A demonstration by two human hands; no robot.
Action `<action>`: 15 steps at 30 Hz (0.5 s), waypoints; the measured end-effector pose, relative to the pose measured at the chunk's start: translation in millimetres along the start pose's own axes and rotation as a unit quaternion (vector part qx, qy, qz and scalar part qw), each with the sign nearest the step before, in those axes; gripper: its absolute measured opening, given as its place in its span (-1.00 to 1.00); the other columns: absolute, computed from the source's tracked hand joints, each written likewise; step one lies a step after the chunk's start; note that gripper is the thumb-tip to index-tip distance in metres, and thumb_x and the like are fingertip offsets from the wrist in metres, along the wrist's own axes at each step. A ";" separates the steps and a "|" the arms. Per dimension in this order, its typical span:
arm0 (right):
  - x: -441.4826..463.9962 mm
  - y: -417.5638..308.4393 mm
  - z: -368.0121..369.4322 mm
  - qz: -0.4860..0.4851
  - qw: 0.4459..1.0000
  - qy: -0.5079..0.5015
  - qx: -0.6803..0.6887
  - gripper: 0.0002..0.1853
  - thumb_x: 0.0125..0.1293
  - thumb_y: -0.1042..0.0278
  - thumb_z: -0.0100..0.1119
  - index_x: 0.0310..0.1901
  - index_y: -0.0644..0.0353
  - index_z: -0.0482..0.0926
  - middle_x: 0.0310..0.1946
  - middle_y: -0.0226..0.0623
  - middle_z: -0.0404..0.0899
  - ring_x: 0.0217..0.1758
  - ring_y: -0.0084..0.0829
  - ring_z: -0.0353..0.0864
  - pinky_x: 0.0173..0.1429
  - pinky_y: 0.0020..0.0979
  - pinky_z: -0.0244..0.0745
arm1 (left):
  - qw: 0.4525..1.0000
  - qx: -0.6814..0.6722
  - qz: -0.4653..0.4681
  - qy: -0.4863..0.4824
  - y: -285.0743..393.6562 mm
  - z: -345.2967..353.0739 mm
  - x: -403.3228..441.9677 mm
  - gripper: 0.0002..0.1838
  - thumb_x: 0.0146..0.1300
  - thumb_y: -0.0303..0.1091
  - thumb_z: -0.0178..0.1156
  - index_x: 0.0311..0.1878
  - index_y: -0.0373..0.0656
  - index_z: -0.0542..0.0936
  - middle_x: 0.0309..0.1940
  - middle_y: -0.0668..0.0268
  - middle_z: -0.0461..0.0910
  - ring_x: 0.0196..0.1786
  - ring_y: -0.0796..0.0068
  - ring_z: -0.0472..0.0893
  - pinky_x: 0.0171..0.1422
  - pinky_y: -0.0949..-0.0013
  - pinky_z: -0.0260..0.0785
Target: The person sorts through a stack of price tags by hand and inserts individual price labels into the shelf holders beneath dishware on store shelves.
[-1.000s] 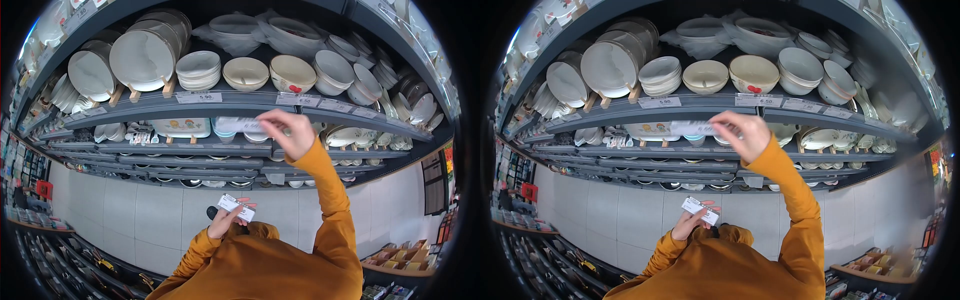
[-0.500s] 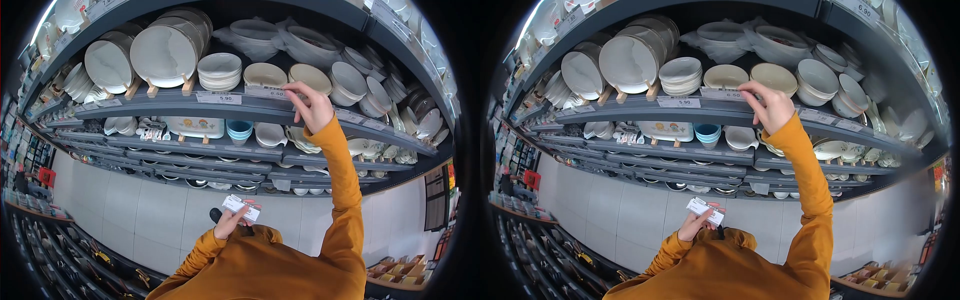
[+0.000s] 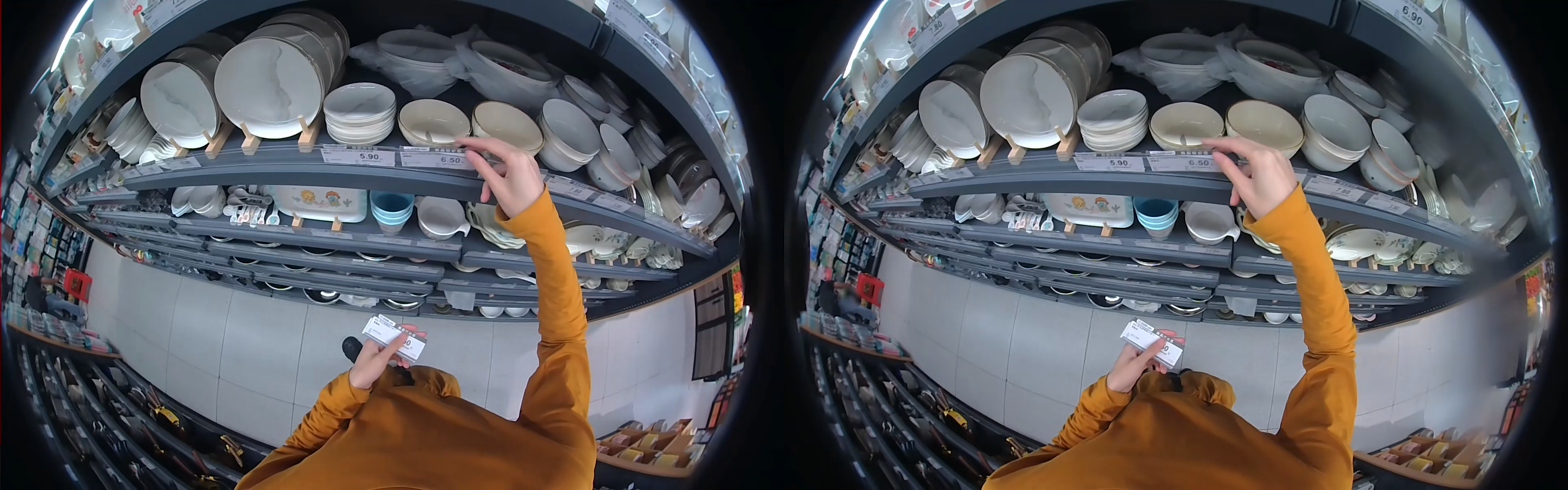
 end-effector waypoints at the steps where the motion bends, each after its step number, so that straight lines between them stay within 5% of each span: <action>1: -0.7 0.4 -0.3 -0.003 1.000 0.008 -0.004 -0.79 0.36 0.38 0.09 -0.07 0.25 0.61 -0.35 -0.21 0.64 -0.68 -0.55 0.56 -0.55 -0.56 0.38 | 1.000 0.001 0.003 0.001 -0.7 -0.7 0.3 -0.65 0.44 -0.25 -0.01 0.15 -0.28 0.45 -0.01 0.25 0.61 -0.46 0.68 0.50 -0.37 0.62 0.38; 6: -8.8 -0.2 0.3 -0.028 0.998 0.023 -0.060 -0.79 0.31 0.44 0.13 -0.04 0.20 0.61 -0.24 -0.24 0.62 -0.60 -0.59 0.56 -0.51 -0.59 0.39 | 0.999 -0.010 0.011 0.038 -0.6 -0.4 -2.6 -0.65 0.42 -0.25 0.03 0.09 -0.32 0.51 -0.10 0.29 0.65 -0.49 0.71 0.49 -0.40 0.61 0.36; 10: -43.9 -21.6 -8.8 -0.086 0.983 0.153 0.056 -0.79 0.28 0.53 0.15 -0.06 0.24 0.61 -0.26 -0.27 0.60 -0.50 -0.65 0.54 -0.40 -0.62 0.44 | 0.995 -0.004 0.034 0.090 9.1 0.9 -5.8 -0.69 0.40 -0.25 0.08 -0.01 -0.32 0.57 -0.30 0.32 0.65 -0.51 0.70 0.48 -0.44 0.59 0.32; 12: -75.6 -1.5 -2.6 -0.068 0.975 0.188 0.099 -0.91 0.29 0.52 0.14 -0.24 0.34 0.58 -0.37 -0.32 0.60 -0.46 -0.62 0.54 -0.34 -0.58 0.44 | 0.989 -0.002 0.048 0.137 16.7 1.1 -6.9 -0.74 0.38 -0.26 0.11 -0.15 -0.31 0.60 -0.44 0.35 0.61 -0.52 0.68 0.48 -0.46 0.58 0.30; 15: -130.9 23.6 48.6 0.113 0.969 0.041 0.216 -0.92 0.31 0.45 0.15 -0.28 0.29 0.55 -0.43 -0.45 0.54 -0.35 -0.66 0.49 -0.13 -0.58 0.41 | 0.980 0.011 0.110 0.166 28.5 3.2 -4.9 -0.76 0.36 -0.28 0.15 -0.20 -0.31 0.59 -0.43 0.36 0.62 -0.51 0.69 0.51 -0.52 0.58 0.29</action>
Point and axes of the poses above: each hand's wrist, its own x-axis towards the middle knuckle, its own z-axis out of the palm, y = z × x, the point moved 4 cm from there along x, towards the middle knuckle
